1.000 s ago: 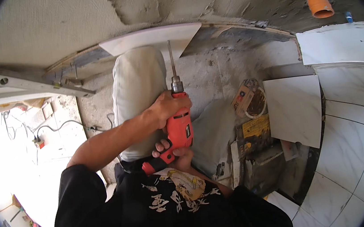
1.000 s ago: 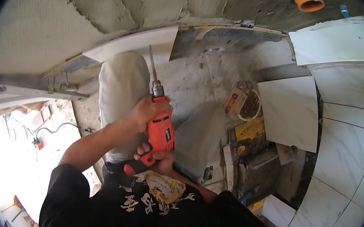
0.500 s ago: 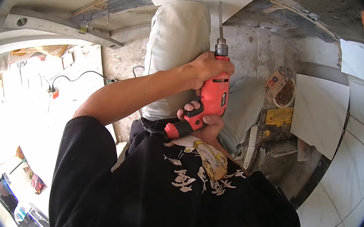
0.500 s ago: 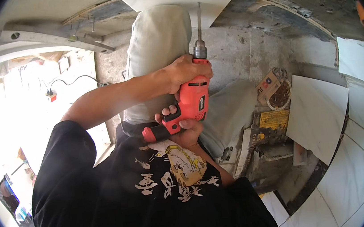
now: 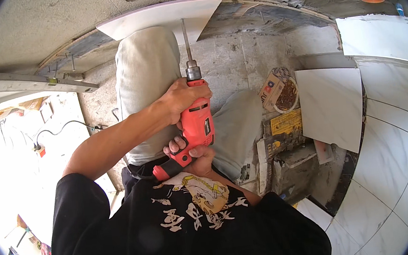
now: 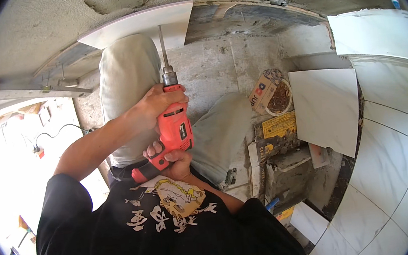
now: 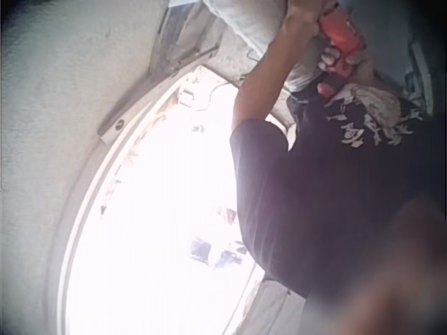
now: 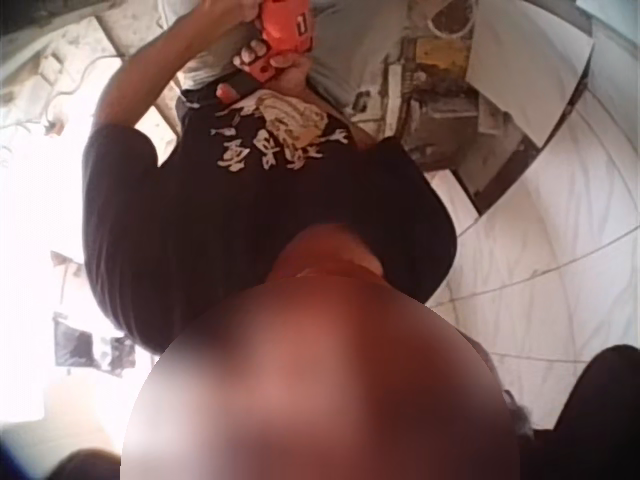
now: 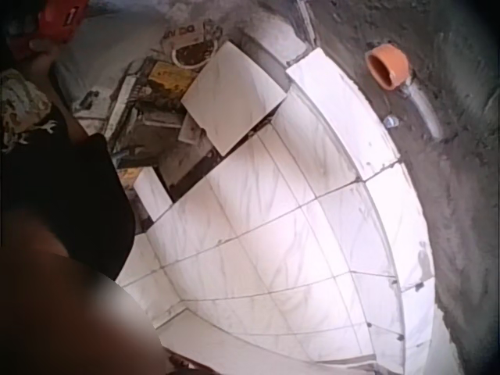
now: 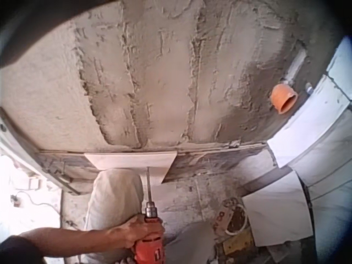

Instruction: Drilling a hole in a wall for a bathroom installation.

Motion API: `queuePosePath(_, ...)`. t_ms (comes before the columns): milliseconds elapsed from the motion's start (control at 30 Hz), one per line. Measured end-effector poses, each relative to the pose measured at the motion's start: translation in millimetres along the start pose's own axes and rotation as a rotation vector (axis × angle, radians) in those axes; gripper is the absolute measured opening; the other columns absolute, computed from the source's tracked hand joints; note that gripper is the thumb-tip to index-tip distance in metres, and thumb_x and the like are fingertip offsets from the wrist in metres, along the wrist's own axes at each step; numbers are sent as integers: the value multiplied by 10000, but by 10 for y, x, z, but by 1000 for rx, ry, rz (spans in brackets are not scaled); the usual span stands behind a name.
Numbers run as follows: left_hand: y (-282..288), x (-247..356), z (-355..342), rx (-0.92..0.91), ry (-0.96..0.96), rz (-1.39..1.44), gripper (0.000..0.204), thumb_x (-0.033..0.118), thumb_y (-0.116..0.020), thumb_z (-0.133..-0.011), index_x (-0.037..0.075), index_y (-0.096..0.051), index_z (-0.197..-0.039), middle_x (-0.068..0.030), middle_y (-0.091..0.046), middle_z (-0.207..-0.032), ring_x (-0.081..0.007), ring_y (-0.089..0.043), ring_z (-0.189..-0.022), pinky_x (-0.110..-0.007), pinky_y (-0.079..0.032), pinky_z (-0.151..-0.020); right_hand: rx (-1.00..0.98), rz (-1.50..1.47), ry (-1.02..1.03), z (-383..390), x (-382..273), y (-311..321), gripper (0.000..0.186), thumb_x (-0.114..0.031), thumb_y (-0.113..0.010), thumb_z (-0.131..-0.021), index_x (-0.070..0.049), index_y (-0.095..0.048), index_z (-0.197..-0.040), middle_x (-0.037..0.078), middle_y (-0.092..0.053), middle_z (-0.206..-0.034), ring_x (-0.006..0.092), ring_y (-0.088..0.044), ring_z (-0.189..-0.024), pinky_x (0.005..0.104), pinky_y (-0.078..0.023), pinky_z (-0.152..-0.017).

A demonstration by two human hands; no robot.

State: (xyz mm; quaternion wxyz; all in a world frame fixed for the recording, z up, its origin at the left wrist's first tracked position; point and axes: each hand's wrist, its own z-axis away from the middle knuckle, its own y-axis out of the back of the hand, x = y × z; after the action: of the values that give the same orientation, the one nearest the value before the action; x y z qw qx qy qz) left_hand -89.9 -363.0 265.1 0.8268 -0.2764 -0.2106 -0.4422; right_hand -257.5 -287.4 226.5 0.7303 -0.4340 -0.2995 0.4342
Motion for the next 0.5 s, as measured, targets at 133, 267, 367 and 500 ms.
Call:
queuePosePath(133, 11, -35, -38, -12, -31, 26, 208, 200, -765, -746, 37, -644, -792, -78, -633, -755, -191, -598, -631, -407, -533, -555, 29, 28, -12, 0, -28, -109, 402, -118, -630, -567, -91, -556, -961, 31, -567, -853, 227, -568, -885, 432, -422, -917)
queuePosePath(267, 30, -108, -99, -3, -25, 61, 205, 193, -765, -744, 34, -650, -802, -78, -632, -755, -196, -594, -623, -399, -528, -553, 20, 42, -18, -2, -31, -108, 367, -120, -634, -570, -93, -563, -929, 18, -575, -857, 216, -572, -886, 431, -418, -923)
queuePosePath(367, 62, -122, -106, -41, -55, 64, 202, 190, -764, -743, 34, -652, -806, -81, -631, -759, -200, -594, -623, -399, -526, -551, 42, 60, -21, 4, -34, -150, 373, -120, -627, -573, -88, -563, -938, 20, -576, -865, 222, -572, -893, 435, -421, -926)
queuePosePath(500, 43, -102, -95, -37, -36, 70, 203, 193, -764, -743, 37, -653, -808, -84, -631, -768, -202, -596, -628, -405, -528, -546, 38, 72, -3, 17, -19, -148, 378, -122, -623, -575, -77, -561, -945, 24, -572, -863, 227, -571, -899, 438, -424, -928)
